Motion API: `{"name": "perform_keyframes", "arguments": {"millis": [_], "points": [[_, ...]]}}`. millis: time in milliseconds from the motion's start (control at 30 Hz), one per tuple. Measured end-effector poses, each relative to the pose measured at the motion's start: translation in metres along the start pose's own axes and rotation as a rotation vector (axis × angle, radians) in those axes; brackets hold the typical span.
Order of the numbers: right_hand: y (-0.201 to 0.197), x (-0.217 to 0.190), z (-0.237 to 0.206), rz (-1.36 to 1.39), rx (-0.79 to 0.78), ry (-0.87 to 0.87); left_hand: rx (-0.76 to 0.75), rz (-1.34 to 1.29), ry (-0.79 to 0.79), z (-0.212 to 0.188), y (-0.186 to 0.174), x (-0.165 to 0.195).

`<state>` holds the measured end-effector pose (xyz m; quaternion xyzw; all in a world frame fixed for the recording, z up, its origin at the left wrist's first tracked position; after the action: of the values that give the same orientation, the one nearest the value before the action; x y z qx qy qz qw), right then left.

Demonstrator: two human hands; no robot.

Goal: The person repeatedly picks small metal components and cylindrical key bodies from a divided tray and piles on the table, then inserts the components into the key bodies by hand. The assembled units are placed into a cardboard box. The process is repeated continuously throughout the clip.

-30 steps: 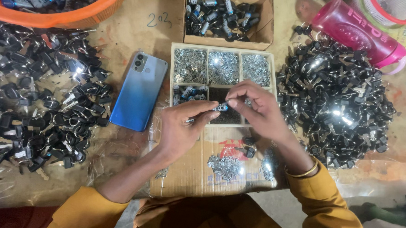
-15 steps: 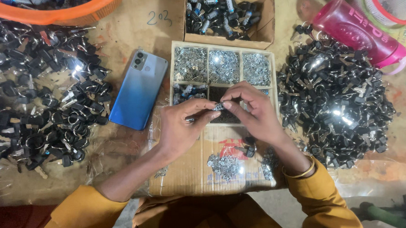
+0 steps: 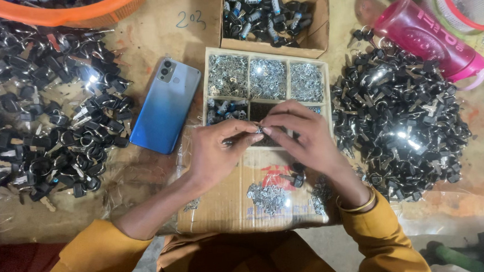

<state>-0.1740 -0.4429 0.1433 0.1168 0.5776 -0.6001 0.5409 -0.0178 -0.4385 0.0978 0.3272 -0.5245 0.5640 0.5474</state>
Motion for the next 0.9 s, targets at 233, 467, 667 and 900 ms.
{"name": "perform_keyframes", "arguments": {"millis": [233, 467, 667, 900], "points": [[-0.016, 0.020, -0.004, 0.095, 0.132, 0.168, 0.000, 0.025, 0.020, -0.003, 0.004, -0.004], [-0.018, 0.012, -0.009, -0.054, 0.042, 0.122, 0.015, 0.000, 0.010, -0.007, 0.006, -0.002], [-0.018, 0.009, -0.009, 0.050, 0.082, 0.122, 0.010, -0.018, -0.001, -0.007, 0.004, 0.001], [-0.013, 0.000, -0.016, -0.150, 0.073, 0.047, 0.013, 0.007, 0.012, -0.013, 0.007, -0.007]]}}
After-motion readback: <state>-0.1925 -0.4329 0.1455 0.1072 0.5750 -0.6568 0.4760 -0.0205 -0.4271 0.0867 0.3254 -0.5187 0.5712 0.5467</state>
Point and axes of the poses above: each hand's wrist, its own z-axis towards the middle knuckle, its own y-axis out of the palm, x = y × z, the point moved 9 cm from there along z, towards the middle knuckle, and after that the axes turned 3 degrees about z, right-handed, at the moved point
